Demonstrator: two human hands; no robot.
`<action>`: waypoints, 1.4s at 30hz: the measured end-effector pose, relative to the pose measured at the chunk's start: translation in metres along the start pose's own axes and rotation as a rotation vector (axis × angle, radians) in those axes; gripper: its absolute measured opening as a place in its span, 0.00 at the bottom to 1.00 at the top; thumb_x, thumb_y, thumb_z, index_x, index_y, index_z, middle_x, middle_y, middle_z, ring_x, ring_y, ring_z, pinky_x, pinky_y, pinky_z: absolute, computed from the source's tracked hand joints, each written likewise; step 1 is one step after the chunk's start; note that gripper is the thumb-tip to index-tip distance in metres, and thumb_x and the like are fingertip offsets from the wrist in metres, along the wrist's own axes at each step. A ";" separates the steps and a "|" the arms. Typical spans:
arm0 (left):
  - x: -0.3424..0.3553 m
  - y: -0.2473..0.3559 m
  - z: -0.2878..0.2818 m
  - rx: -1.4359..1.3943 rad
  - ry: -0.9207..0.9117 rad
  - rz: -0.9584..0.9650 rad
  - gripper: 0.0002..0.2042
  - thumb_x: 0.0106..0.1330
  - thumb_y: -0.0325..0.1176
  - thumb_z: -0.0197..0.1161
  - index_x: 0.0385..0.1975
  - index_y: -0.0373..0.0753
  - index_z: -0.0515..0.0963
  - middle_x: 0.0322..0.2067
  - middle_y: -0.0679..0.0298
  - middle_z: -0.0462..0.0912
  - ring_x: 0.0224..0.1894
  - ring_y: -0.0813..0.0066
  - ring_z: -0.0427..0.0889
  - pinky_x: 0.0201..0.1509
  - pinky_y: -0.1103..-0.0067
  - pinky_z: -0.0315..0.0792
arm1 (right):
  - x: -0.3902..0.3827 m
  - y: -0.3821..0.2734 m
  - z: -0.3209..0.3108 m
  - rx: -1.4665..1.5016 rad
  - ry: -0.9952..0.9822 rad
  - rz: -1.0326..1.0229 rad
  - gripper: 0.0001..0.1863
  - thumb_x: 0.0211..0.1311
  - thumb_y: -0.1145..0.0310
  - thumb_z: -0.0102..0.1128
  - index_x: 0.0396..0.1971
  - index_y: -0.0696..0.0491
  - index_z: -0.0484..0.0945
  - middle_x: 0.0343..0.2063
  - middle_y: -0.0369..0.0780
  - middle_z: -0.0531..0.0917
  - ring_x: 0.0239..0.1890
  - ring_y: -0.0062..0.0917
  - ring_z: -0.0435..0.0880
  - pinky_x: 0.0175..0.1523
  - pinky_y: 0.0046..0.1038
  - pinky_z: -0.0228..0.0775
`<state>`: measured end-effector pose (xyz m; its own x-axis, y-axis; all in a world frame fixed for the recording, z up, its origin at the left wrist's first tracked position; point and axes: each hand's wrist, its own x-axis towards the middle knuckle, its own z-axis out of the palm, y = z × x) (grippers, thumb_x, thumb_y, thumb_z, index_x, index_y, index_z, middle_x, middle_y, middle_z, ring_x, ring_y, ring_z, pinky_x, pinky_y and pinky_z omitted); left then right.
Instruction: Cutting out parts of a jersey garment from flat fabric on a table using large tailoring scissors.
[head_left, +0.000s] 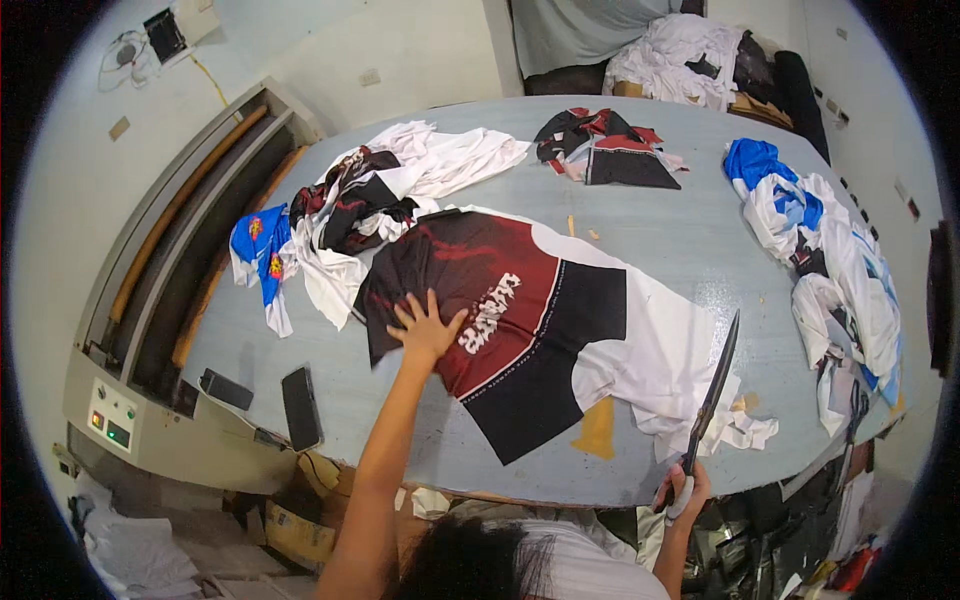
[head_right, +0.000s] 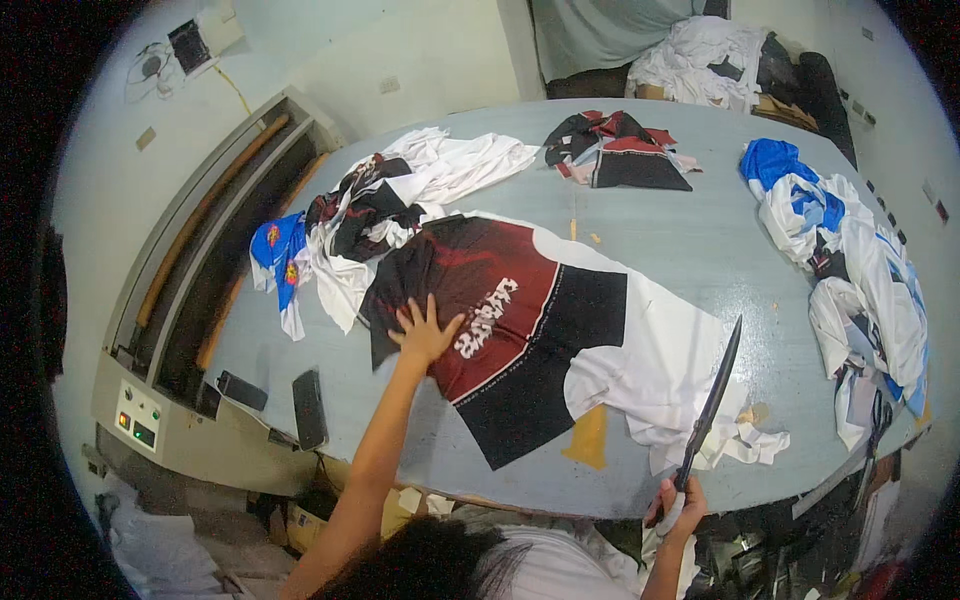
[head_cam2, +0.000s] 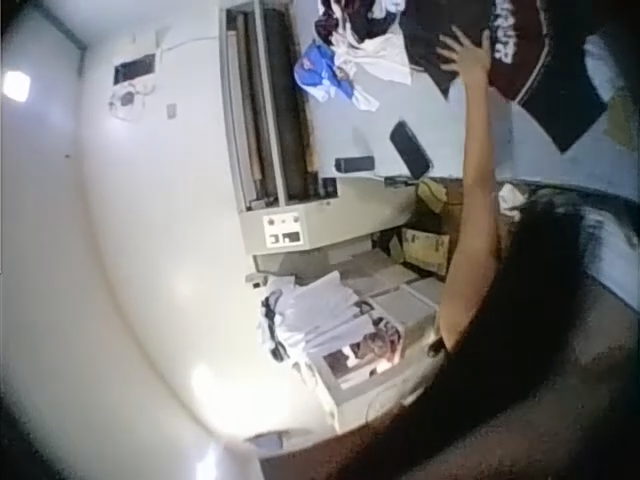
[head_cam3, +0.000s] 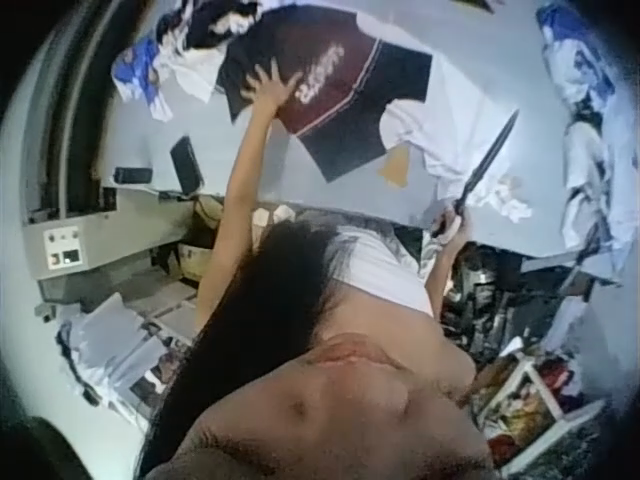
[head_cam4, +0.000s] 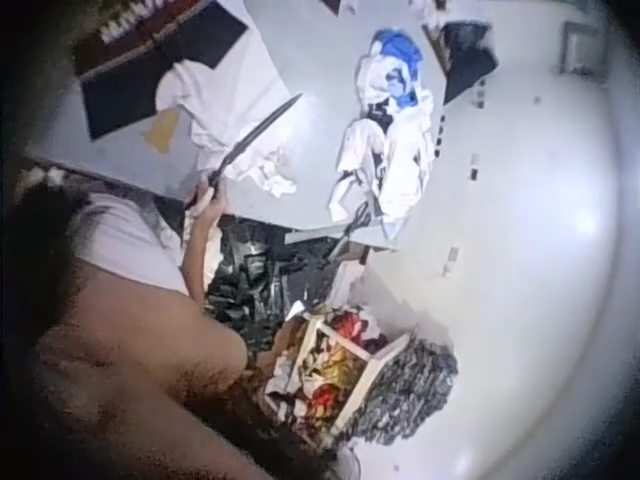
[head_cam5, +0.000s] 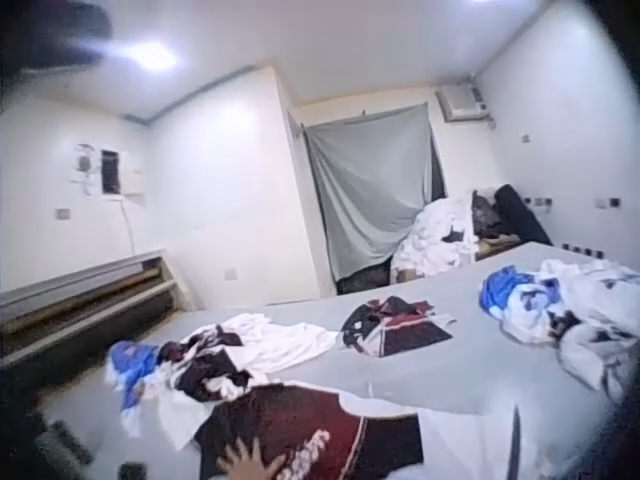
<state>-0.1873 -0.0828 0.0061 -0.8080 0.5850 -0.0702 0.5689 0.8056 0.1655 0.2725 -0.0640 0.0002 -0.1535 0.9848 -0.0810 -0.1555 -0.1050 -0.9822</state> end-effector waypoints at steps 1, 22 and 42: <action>-0.018 0.001 0.004 0.041 0.026 -0.047 0.43 0.56 0.70 0.37 0.66 0.45 0.46 0.65 0.44 0.42 0.65 0.34 0.40 0.59 0.40 0.40 | 0.005 0.005 -0.003 -0.096 0.028 -0.001 0.14 0.57 0.62 0.60 0.23 0.56 0.68 0.10 0.34 0.69 0.05 0.19 0.66 0.08 0.20 0.55; -0.062 0.286 0.070 -0.050 0.059 1.364 0.33 0.57 0.60 0.49 0.62 0.53 0.58 0.65 0.59 0.51 0.67 0.54 0.48 0.66 0.53 0.40 | 0.034 0.009 -0.005 0.253 0.028 -0.119 0.11 0.56 0.65 0.60 0.26 0.57 0.69 0.11 0.34 0.70 0.07 0.17 0.67 0.12 0.18 0.58; 0.000 0.149 0.055 -0.179 0.292 0.615 0.25 0.65 0.52 0.44 0.59 0.50 0.64 0.62 0.57 0.58 0.64 0.55 0.54 0.64 0.53 0.46 | 0.023 0.002 -0.005 0.076 -0.153 0.045 0.10 0.53 0.68 0.63 0.27 0.57 0.71 0.13 0.33 0.72 0.08 0.16 0.68 0.13 0.18 0.58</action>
<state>-0.0942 0.0421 -0.0232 -0.3703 0.8600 0.3511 0.9220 0.2942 0.2518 0.2734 -0.0405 -0.0043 -0.3076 0.9471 -0.0919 -0.2179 -0.1641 -0.9621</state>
